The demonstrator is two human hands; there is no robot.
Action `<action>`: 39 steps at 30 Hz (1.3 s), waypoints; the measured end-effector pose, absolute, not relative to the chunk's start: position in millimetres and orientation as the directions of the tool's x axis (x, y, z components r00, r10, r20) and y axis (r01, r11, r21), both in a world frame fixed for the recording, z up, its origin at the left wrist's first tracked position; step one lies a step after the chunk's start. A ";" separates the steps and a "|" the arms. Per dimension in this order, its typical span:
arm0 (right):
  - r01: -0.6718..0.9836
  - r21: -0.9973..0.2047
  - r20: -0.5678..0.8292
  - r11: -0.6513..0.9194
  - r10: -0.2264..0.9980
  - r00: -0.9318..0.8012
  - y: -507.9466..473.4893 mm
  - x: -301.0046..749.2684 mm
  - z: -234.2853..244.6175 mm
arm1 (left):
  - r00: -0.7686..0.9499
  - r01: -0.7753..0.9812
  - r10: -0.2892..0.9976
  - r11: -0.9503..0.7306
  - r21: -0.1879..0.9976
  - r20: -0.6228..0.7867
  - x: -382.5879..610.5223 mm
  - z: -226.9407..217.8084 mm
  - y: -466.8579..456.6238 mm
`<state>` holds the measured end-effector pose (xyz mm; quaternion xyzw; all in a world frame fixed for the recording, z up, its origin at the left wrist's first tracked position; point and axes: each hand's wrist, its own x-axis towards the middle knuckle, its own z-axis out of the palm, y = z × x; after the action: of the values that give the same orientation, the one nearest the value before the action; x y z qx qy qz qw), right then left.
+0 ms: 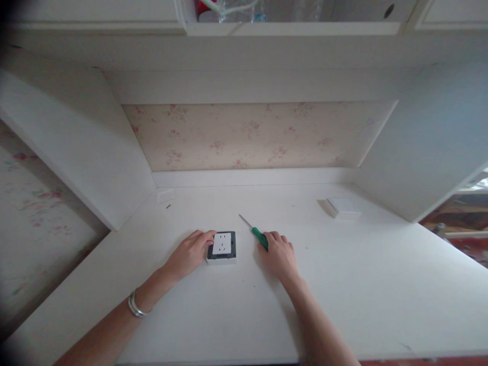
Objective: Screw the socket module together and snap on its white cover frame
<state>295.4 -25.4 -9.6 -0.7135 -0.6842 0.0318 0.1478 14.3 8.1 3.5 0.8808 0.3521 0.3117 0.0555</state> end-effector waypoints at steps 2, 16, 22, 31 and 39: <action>0.968 -0.252 0.157 -0.018 0.986 0.059 -25.3 295.2 -9.2 | 0.517 0.599 0.675 -0.724 0.341 0.526 15.8 4.8 7.3; 0.973 -0.232 0.146 -0.017 0.988 0.052 -27.1 294.3 -7.3 | 0.452 0.589 0.668 -0.721 0.365 0.591 8.7 -4.3 11.9; 0.972 -0.234 0.143 -0.020 0.988 0.055 -26.1 295.3 -8.6 | 0.440 0.543 0.671 -0.728 0.418 0.597 10.2 -5.8 11.6; 0.970 -0.243 0.143 -0.010 0.989 0.046 -27.8 295.0 -6.5 | 0.390 0.500 0.735 -0.675 0.542 0.555 11.6 -1.6 11.4; 0.973 -0.229 0.151 -0.009 0.988 0.045 -26.7 296.1 -10.0 | 0.394 0.510 0.781 -0.624 0.592 0.484 11.1 -3.7 13.4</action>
<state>296.1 -26.7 -10.0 -0.7099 -0.6906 0.0260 0.1359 11.1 13.4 -3.7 0.8159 0.3957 0.3825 0.1774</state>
